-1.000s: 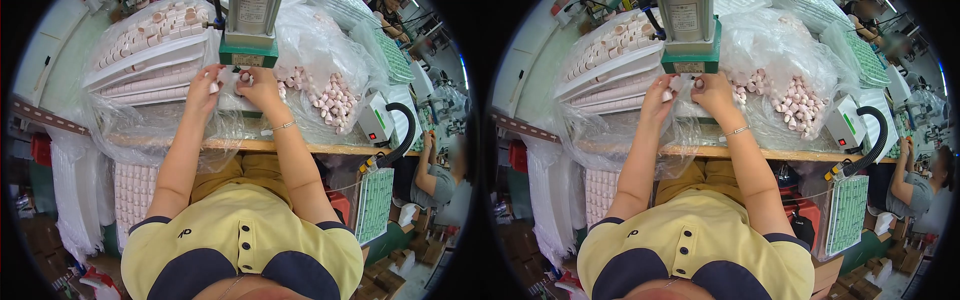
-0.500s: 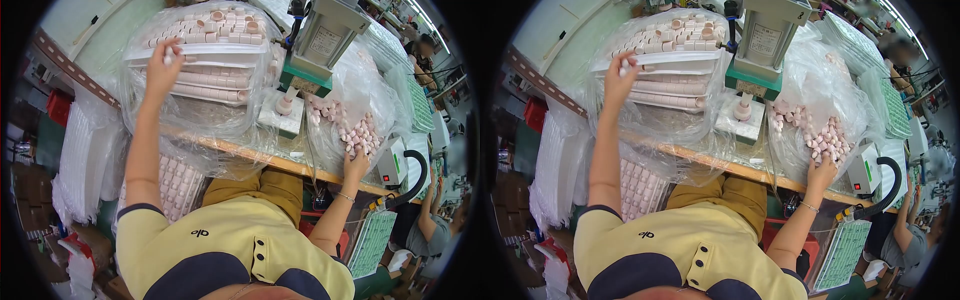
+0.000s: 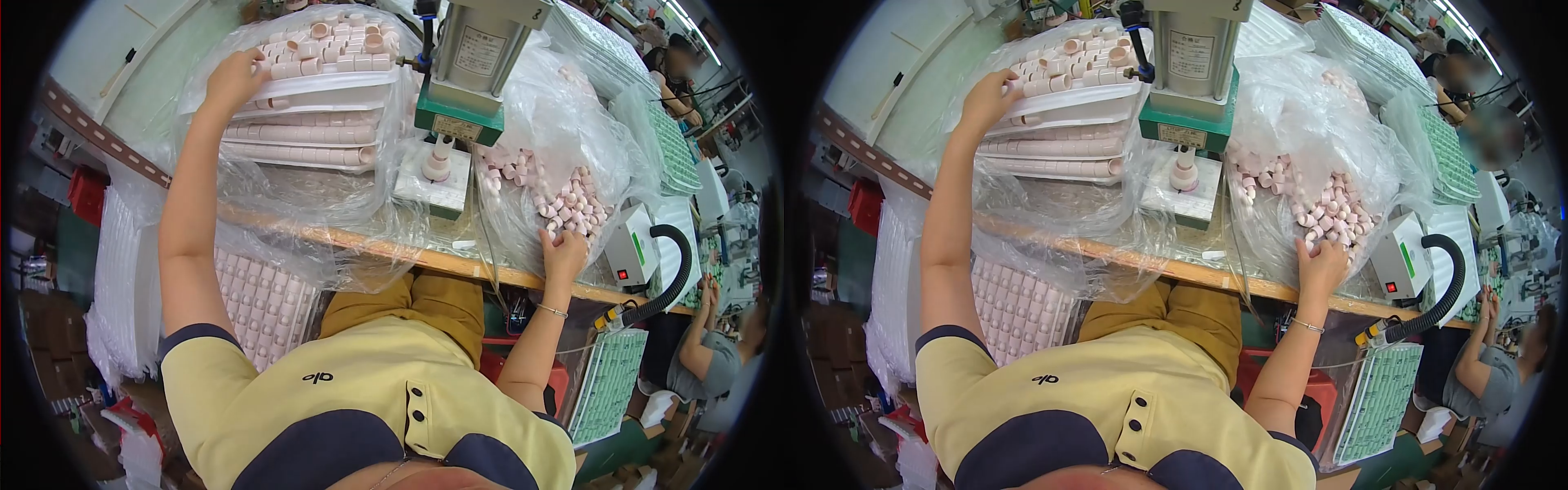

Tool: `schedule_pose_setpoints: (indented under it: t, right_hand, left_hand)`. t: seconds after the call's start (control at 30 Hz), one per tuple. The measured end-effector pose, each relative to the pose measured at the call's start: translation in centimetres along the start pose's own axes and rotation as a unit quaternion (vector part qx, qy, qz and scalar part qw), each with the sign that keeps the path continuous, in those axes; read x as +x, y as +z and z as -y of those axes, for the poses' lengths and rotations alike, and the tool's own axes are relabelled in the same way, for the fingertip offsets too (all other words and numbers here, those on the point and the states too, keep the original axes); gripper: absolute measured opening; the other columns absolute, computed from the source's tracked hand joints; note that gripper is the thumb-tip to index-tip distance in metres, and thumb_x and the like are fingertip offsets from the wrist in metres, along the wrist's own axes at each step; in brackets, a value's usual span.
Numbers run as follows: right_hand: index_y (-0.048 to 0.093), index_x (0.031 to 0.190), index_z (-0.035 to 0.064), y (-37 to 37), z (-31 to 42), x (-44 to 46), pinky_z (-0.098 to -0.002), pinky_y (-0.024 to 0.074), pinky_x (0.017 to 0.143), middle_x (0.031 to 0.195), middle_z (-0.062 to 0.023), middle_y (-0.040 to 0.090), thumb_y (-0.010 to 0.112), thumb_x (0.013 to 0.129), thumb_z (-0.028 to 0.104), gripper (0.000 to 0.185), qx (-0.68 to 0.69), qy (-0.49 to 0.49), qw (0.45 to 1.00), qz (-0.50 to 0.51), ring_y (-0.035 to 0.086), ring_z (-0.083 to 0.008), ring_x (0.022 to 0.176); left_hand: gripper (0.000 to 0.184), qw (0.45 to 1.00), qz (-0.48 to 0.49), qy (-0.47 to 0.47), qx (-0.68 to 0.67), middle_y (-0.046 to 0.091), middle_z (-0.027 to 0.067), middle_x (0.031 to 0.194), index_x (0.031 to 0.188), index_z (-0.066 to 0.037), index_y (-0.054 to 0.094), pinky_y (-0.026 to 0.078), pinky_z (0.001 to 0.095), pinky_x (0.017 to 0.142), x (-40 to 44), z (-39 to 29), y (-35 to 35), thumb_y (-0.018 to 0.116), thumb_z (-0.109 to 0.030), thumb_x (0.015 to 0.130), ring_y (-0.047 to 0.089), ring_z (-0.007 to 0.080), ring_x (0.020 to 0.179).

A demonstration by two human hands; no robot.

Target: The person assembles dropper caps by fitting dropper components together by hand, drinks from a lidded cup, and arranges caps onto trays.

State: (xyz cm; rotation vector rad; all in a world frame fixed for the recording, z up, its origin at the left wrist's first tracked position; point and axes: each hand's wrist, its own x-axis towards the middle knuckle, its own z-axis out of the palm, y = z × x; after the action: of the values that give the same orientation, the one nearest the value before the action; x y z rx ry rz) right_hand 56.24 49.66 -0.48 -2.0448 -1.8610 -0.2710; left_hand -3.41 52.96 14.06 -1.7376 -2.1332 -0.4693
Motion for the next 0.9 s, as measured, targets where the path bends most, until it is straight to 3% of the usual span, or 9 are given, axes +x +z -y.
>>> schedule_pose_setpoints:
  t: [0.1,0.17,0.23,0.37,0.4,0.47,0.57,0.77,0.9]
  right_hand:
    - [0.057,0.065,0.0033,0.5,-0.9,0.0,-0.0371,0.046,0.067,0.081,-0.0105,0.064,0.082,0.07,0.028,0.035,0.203,0.122,0.97,0.051,0.058,-0.0257,0.073]
    - [0.058,0.068,0.0026,1.1,-0.4,-0.6,-0.035,0.0463,0.064,0.078,-0.0104,0.064,0.082,0.07,0.026,0.033,0.268,0.108,0.957,0.038,0.058,-0.0244,0.068]
    - [0.061,0.075,0.0021,1.7,0.7,-1.1,-0.0333,0.0471,0.061,0.075,-0.0104,0.065,0.081,0.072,0.024,0.03,0.321,0.037,0.946,-0.019,0.058,-0.023,0.063]
    - [0.067,0.092,0.0044,0.3,0.8,-2.1,-0.0346,0.0482,0.06,0.078,-0.0109,0.067,0.078,0.076,0.027,0.03,0.248,-0.014,0.967,-0.064,0.06,-0.0213,0.062]
    - [0.068,0.095,0.0054,-0.6,0.5,-2.3,-0.0349,0.0485,0.061,0.082,-0.0112,0.067,0.077,0.076,0.028,0.03,0.273,0.034,0.961,0.021,0.061,-0.0216,0.065]
    - [0.069,0.098,0.0064,-1.4,0.1,-3.6,-0.0351,0.0488,0.062,0.086,-0.0115,0.067,0.076,0.077,0.028,0.031,0.292,0.089,0.947,0.101,0.062,-0.0218,0.067]
    - [0.069,0.1,0.008,-1.7,0.7,-4.4,-0.0355,0.0498,0.063,0.084,-0.01,0.066,0.076,0.076,0.028,0.031,0.291,-0.005,0.943,0.16,0.062,-0.0235,0.068]
    - [0.066,0.094,0.0072,0.2,5.1,-3.5,-0.0433,0.0505,0.073,0.091,-0.0152,0.066,0.074,0.076,0.03,0.03,0.146,-0.039,0.968,0.202,0.064,-0.0346,0.084]
    - [0.063,0.096,0.0061,-0.1,4.8,-3.6,-0.0431,0.0511,0.07,0.092,-0.0151,0.063,0.072,0.078,0.014,0.022,0.322,-0.046,0.944,0.057,0.063,-0.0353,0.082]
  left_hand:
    - [0.028,0.988,-0.091,0.001,-0.123,0.068,0.0104,0.091,0.108,-0.009,0.066,0.049,0.037,0.08,-2.6,-0.5,-0.3,0.064,-0.025,0.085,0.065,0.0271,0.088]
    - [0.029,0.95,-0.064,-0.007,-0.306,0.064,0.0047,0.084,0.117,-0.011,0.063,0.048,0.0289,0.07,-5.4,-2.9,-0.7,0.062,-0.018,0.089,0.06,0.0145,0.078]
    - [0.034,0.87,0.084,-0.095,-0.476,0.061,0.0003,0.084,0.123,-0.012,0.058,0.042,0.02,0.059,-9.9,-9.3,-2.1,0.062,-0.014,0.089,0.05,0.0041,0.07]
    - [0.038,0.703,0.186,-0.077,-0.682,0.061,-0.0022,0.091,0.123,-0.007,0.056,0.038,0.0164,0.055,-16.8,-17.4,3.4,0.065,-0.007,0.086,0.047,0.0017,0.067]
    - [0.038,0.695,0.2,-0.069,-0.687,0.061,-0.0022,0.091,0.123,-0.007,0.056,0.038,0.0164,0.055,-17.9,-18.8,4.5,0.065,-0.007,0.086,0.047,0.0017,0.067]
    - [0.038,0.557,0.26,-0.114,-0.781,0.061,-0.0025,0.095,0.121,-0.006,0.057,0.038,0.016,0.057,-19.7,-20.9,5.9,0.067,-0.004,0.084,0.048,0.0018,0.071]
    - [0.037,0.516,0.302,-0.093,-0.796,0.061,-0.0021,0.096,0.119,-0.006,0.058,0.038,0.0159,0.057,-20.6,-23.2,6.0,0.068,-0.003,0.083,0.048,0.0018,0.071]
    - [0.036,0.563,0.305,-0.091,-0.763,0.061,-0.0021,0.091,0.122,-0.007,0.059,0.038,0.0165,0.055,-20.0,-25.9,6.5,0.065,-0.005,0.086,0.047,0.0016,0.067]
    - [0.032,0.651,0.264,-0.078,-0.707,0.064,-0.0016,0.09,0.121,-0.008,0.061,0.037,0.0163,0.05,-19.3,-26.6,7.3,0.063,-0.012,0.09,0.049,0.002,0.065]
